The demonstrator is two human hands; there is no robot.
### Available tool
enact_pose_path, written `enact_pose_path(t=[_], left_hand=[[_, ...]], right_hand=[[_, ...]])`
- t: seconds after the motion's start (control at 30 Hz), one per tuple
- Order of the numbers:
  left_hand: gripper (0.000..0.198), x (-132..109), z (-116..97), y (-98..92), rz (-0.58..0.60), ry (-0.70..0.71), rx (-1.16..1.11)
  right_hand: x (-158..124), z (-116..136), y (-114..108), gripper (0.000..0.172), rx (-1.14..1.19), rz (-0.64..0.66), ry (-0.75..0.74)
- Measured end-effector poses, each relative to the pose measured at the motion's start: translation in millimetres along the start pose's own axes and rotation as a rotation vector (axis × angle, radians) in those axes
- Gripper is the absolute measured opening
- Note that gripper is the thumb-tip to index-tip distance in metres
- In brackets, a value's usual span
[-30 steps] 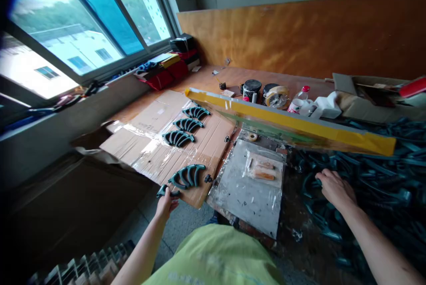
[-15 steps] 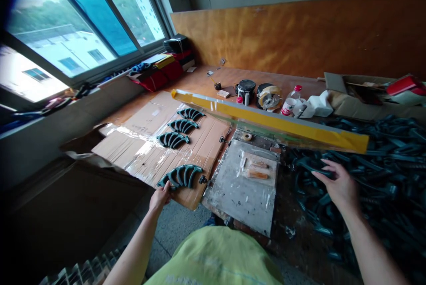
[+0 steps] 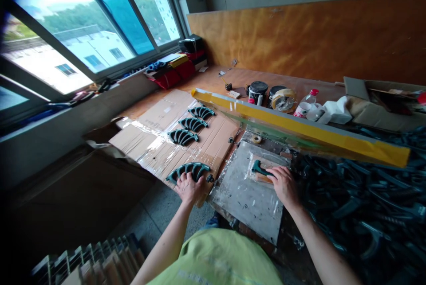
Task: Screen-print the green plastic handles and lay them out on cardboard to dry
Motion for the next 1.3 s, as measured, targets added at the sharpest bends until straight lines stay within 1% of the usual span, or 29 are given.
enact_pose_path(t=[0.1,0.2,0.27,0.33,0.43,0.5,0.53,0.6,0.67,0.73,0.77,0.8,0.83,0.87,0.93,0.97,1.0,1.07,1.13,1.17,1.2,1.23,1.27,1.3], left_hand=[[0.055,13.7,8.8,-1.7,0.021,0.064,0.006],[0.054,39.0,27.4,-10.1,0.065,0.215,0.007],[0.053,67.2,44.0,-20.4,0.079,0.314,0.009],[0.055,103.6,60.7,-31.6,0.085,0.379,0.015],[0.056,160.3,79.1,-43.2,0.106,0.395,0.025],[0.056,187.5,84.5,-44.7,0.135,0.397,0.036],[0.056,196.1,86.1,-43.9,0.151,0.399,0.041],[0.057,203.9,88.8,-40.6,0.181,0.403,0.053],[0.062,202.9,91.1,-38.3,0.186,0.387,0.061],[0.07,196.7,86.1,-39.7,0.151,0.364,0.044],[0.073,192.0,77.4,-42.2,0.12,0.365,0.011],[0.075,185.9,62.9,-45.7,0.089,0.38,-0.045],[0.075,178.2,42.6,-49.8,0.067,0.409,-0.127],[0.072,169.0,16.9,-54.9,0.054,0.446,-0.231],[0.063,146.6,-46.0,-66.9,0.088,0.52,-0.5],[0.059,133.9,-80.4,-74.6,0.127,0.547,-0.652],[0.056,120.5,-114.9,-82.4,0.201,0.559,-0.83],[0.055,92.5,-178.9,-100.2,0.388,0.538,-1.212],[0.055,63.5,-231.4,-119.2,0.585,0.518,-1.489],[0.055,50.0,-251.5,-127.7,0.674,0.517,-1.568],[0.055,37.9,-266.7,-134.7,0.748,0.52,-1.619],[0.054,28.1,-276.9,-140.0,0.798,0.524,-1.643],[0.053,20.7,-282.1,-143.3,0.825,0.527,-1.647],[0.052,16.1,-282.7,-144.8,0.824,0.526,-1.641]], right_hand=[[-3.1,0.6,0.9,0.028,-0.075,-0.012,-0.025],[-6.8,0.7,3.4,0.029,-0.136,-0.018,-0.032],[-8.3,1.7,5.6,0.03,-0.159,-0.018,-0.036],[-9.2,2.5,7.0,0.031,-0.176,-0.02,-0.019],[-10.5,3.4,8.6,0.031,-0.192,-0.019,0.029],[-11.5,4.1,9.1,0.029,-0.199,-0.009,0.068],[-12.0,4.6,8.9,0.029,-0.201,-0.003,0.088],[-12.5,6.3,7.6,0.028,-0.212,0.017,0.126],[-11.2,9.5,5.9,0.027,-0.233,0.053,0.156],[-7.5,14.6,4.8,0.027,-0.251,0.094,0.179],[-4.6,18.1,4.9,0.028,-0.257,0.109,0.182],[-1.2,22.4,5.9,0.029,-0.26,0.121,0.173],[2.6,27.5,8.3,0.032,-0.26,0.135,0.149],[6.1,33.1,12.4,0.036,-0.258,0.154,0.11],[11.0,43.3,24.7,0.044,-0.249,0.214,0.017],[11.9,46.7,31.2,0.046,-0.244,0.247,-0.022],[12.1,49.0,36.5,0.048,-0.24,0.272,-0.049],[10.6,52.0,40.7,0.049,-0.219,0.291,-0.083],[7.1,57.2,35.1,0.042,-0.163,0.283,-0.131],[4.7,60.3,29.0,0.037,-0.118,0.277,-0.157],[1.8,62.2,20.8,0.033,-0.069,0.269,-0.174],[-1.2,61.6,10.7,0.029,-0.023,0.253,-0.169],[-4.3,57.0,-0.9,0.026,0.012,0.225,-0.133],[-7.8,47.6,-13.3,0.024,0.033,0.191,-0.063]])
Point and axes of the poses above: each hand's wrist, its own x-axis towards the middle knuckle, its own y-axis out of the palm, z = x × y, the point moved 7 cm from there along x, towards the middle knuckle, and after that the axes turned 13 degrees about -x, right-handed, at the moved point
